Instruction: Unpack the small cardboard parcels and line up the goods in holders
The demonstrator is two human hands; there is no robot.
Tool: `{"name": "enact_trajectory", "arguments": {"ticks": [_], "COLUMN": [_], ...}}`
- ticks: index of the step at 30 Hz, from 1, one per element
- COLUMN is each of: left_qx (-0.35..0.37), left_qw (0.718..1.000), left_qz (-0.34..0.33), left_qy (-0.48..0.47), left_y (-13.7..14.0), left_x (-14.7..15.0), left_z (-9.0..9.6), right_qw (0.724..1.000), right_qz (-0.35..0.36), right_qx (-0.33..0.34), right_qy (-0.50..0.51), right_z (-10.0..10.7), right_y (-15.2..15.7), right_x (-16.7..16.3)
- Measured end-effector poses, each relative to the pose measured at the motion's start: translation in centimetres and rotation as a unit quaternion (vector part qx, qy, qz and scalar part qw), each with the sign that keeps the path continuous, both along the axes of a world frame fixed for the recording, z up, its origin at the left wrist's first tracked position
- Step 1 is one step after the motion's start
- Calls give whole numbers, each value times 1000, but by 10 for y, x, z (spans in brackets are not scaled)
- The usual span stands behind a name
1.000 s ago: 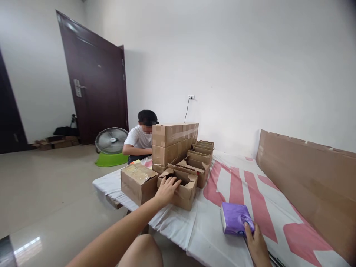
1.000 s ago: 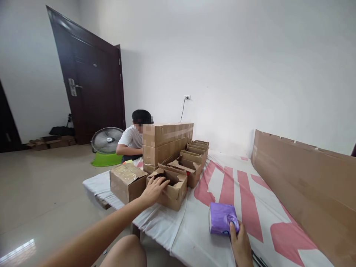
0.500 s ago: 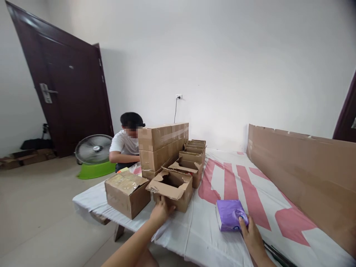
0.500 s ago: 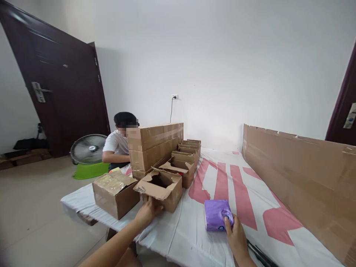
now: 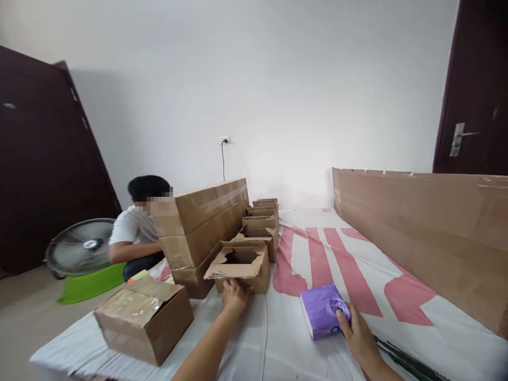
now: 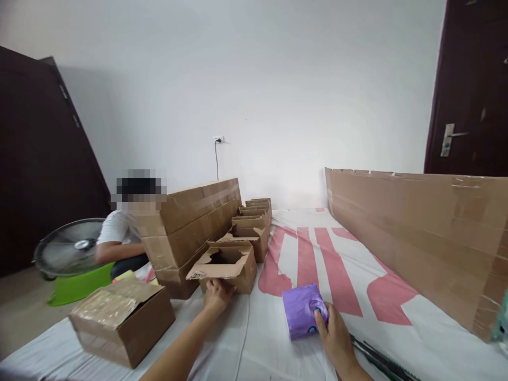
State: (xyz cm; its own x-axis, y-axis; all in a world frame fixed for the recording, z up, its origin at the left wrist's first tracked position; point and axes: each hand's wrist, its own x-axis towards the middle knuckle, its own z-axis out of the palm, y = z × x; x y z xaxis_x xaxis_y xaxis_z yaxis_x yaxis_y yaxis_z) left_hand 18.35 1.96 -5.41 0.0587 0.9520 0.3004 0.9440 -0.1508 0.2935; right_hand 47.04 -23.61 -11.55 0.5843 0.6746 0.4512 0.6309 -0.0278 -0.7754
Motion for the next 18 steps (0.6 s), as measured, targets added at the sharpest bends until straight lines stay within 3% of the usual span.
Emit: {"name": "enact_trajectory", "arguments": {"ticks": [9, 14, 18], "left_qx": [-55, -49, -74], "left_qw": [998, 998, 992], "left_qz": [26, 1, -88], "left_qy": [23, 33, 54], "left_y": [26, 6, -28], "left_x": [31, 19, 17], "left_z": [12, 15, 22], "right_qw": [1000, 1000, 1000], "right_qz": [-11, -4, 2], "right_qx": [-4, -6, -13], "right_qy": [-20, -13, 6], "right_z": [2, 7, 13], "right_y": [-1, -2, -5], "right_x": [-4, -5, -8]}}
